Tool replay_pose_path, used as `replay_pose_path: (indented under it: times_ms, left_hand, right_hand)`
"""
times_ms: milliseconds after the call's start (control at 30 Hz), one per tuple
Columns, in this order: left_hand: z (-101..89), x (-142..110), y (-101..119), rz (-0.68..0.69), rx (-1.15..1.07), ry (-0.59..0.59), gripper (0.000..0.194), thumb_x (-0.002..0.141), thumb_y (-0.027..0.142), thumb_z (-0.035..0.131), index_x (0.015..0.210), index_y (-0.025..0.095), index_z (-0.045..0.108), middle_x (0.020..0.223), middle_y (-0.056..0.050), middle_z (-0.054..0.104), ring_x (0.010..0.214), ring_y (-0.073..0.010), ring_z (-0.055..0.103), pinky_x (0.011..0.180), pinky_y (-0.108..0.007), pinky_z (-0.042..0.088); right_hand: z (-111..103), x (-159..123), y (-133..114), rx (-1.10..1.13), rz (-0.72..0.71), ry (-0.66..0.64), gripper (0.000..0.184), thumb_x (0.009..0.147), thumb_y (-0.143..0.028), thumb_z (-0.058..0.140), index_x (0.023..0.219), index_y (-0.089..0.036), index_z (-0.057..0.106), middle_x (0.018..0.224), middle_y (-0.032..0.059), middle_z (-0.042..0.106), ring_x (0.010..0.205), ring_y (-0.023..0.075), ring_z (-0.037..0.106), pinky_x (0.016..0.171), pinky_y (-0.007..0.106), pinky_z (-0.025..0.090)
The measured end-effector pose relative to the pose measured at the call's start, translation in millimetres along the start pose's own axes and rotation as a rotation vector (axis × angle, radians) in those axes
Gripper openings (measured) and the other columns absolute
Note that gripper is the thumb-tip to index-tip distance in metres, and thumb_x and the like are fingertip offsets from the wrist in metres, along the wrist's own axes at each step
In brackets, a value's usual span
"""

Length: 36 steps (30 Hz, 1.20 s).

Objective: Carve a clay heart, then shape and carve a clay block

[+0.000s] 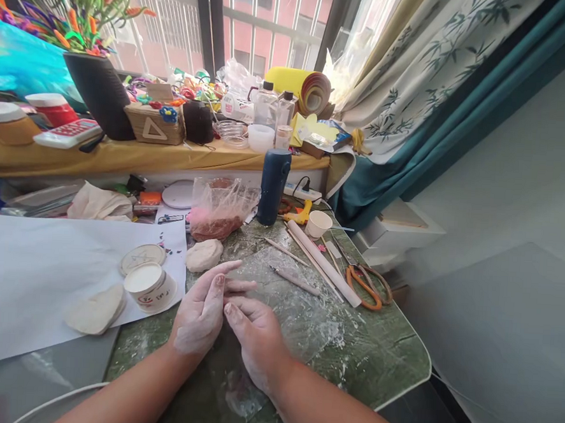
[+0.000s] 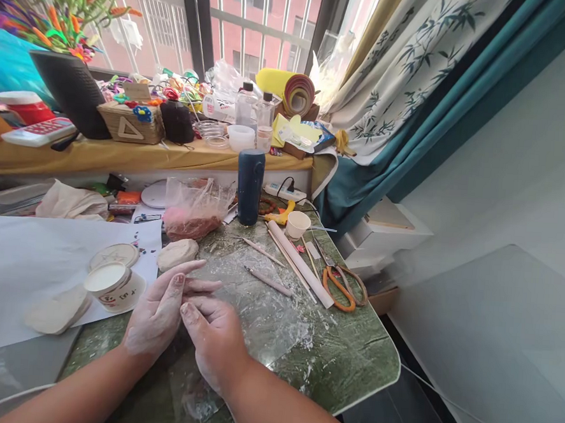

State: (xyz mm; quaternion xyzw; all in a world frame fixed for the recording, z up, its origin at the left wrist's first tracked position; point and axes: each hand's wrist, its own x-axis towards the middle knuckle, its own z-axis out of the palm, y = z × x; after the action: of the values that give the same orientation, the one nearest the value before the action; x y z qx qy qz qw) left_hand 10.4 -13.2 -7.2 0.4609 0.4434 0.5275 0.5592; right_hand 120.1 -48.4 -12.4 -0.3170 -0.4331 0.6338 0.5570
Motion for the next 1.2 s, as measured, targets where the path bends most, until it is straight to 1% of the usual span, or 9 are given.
replay_pose_path:
  times_ms: [100, 233, 400, 633, 767, 833, 933, 1033, 1200]
  left_hand:
    - [-2.1, 8, 3, -0.070, -0.010, 0.054, 0.068, 0.086, 0.067, 0.066, 0.130, 0.015, 0.064, 0.081, -0.010, 0.080, 0.076, -0.0270, 0.078, 0.068, -0.035, 0.063]
    - [-5.8, 15, 6, -0.127, -0.010, 0.175, 0.067, 0.086, 0.068, 0.063, 0.131, 0.019, 0.063, 0.077, -0.008, 0.079, 0.070, -0.0263, 0.077, 0.049, -0.028, 0.058]
    - [-2.4, 13, 17, 0.022, 0.107, 0.260, 0.056, 0.090, 0.060, 0.065, 0.130, 0.020, 0.064, 0.065, 0.000, 0.071, 0.052, -0.0167, 0.068, 0.044, -0.021, 0.053]
    - [-4.8, 8, 19, 0.180, 0.090, 0.166, 0.040, 0.099, 0.048, 0.057, 0.127, 0.020, 0.064, 0.044, 0.010, 0.045, 0.034, -0.0103, 0.040, 0.037, -0.019, 0.042]
    - [-15.9, 10, 2, 0.372, 0.448, 0.049, 0.031, 0.099, 0.046, 0.056, 0.116, 0.024, 0.069, 0.074, -0.002, 0.070, 0.071, -0.0201, 0.070, 0.073, -0.034, 0.061]
    - [-19.6, 14, -3, 0.474, 0.746, -0.136, 0.032, 0.089, 0.048, 0.067, 0.112, 0.026, 0.073, 0.105, -0.008, 0.075, 0.098, -0.0279, 0.071, 0.093, -0.044, 0.057]
    - [-22.1, 18, -3, 0.578, 0.949, -0.240, 0.061, 0.076, 0.054, 0.078, 0.129, 0.027, 0.066, 0.136, -0.012, 0.066, 0.125, -0.0375, 0.059, 0.109, -0.054, 0.045]
    - [-23.4, 15, -1, 0.636, 0.920, -0.271, 0.072, 0.076, 0.058, 0.078, 0.138, 0.027, 0.059, 0.143, -0.014, 0.059, 0.131, -0.0388, 0.054, 0.112, -0.054, 0.041]
    - [-25.2, 13, -7, 0.561, 0.601, -0.136, 0.037, 0.103, 0.047, 0.045, 0.129, 0.025, 0.061, 0.133, -0.011, 0.063, 0.130, -0.0310, 0.054, 0.115, -0.047, 0.038]
  right_hand:
    - [1, 1, -2, 0.073, 0.015, -0.087, 0.034, 0.097, -0.045, 0.066, 0.121, -0.025, 0.077, 0.121, 0.0056, 0.075, 0.120, 0.0242, 0.064, 0.115, 0.041, 0.039]
    - [5, -1, 8, 0.253, 0.052, -0.026, 0.044, 0.092, -0.046, 0.073, 0.129, -0.023, 0.071, 0.126, 0.0093, 0.074, 0.119, 0.0252, 0.066, 0.113, 0.047, 0.042]
    - [6, -2, 13, 0.362, 0.123, 0.080, 0.038, 0.083, -0.046, 0.081, 0.105, -0.016, 0.076, 0.106, 0.0106, 0.077, 0.097, 0.0247, 0.073, 0.098, 0.045, 0.054]
    - [5, 4, 11, 0.558, 0.297, 0.136, 0.038, 0.072, -0.050, 0.084, 0.071, -0.014, 0.072, 0.071, 0.0077, 0.073, 0.074, 0.0233, 0.072, 0.084, 0.043, 0.059]
    - [4, 7, 8, 0.687, 0.265, 0.190, 0.029, 0.078, -0.041, 0.081, 0.091, -0.016, 0.074, 0.087, 0.0057, 0.077, 0.081, 0.0189, 0.072, 0.085, 0.034, 0.056]
    - [2, 9, 6, 0.752, 0.294, 0.166, 0.031, 0.083, -0.043, 0.075, 0.099, -0.016, 0.074, 0.088, 0.0049, 0.077, 0.083, 0.0184, 0.072, 0.083, 0.031, 0.055]
    - [-1, 12, 5, 0.800, 0.354, 0.117, 0.040, 0.087, -0.052, 0.068, 0.097, -0.015, 0.074, 0.085, 0.0057, 0.075, 0.080, 0.0195, 0.070, 0.078, 0.032, 0.055]
    - [-4, 16, 6, 0.826, 0.370, 0.180, 0.037, 0.084, -0.053, 0.072, 0.084, -0.017, 0.070, 0.077, 0.0039, 0.071, 0.073, 0.0177, 0.067, 0.072, 0.030, 0.054]
    - [-16, 18, -4, 0.811, 0.345, 0.294, 0.044, 0.085, -0.046, 0.074, 0.058, -0.020, 0.053, 0.050, -0.0062, 0.048, 0.044, 0.0076, 0.039, 0.043, 0.020, 0.032]
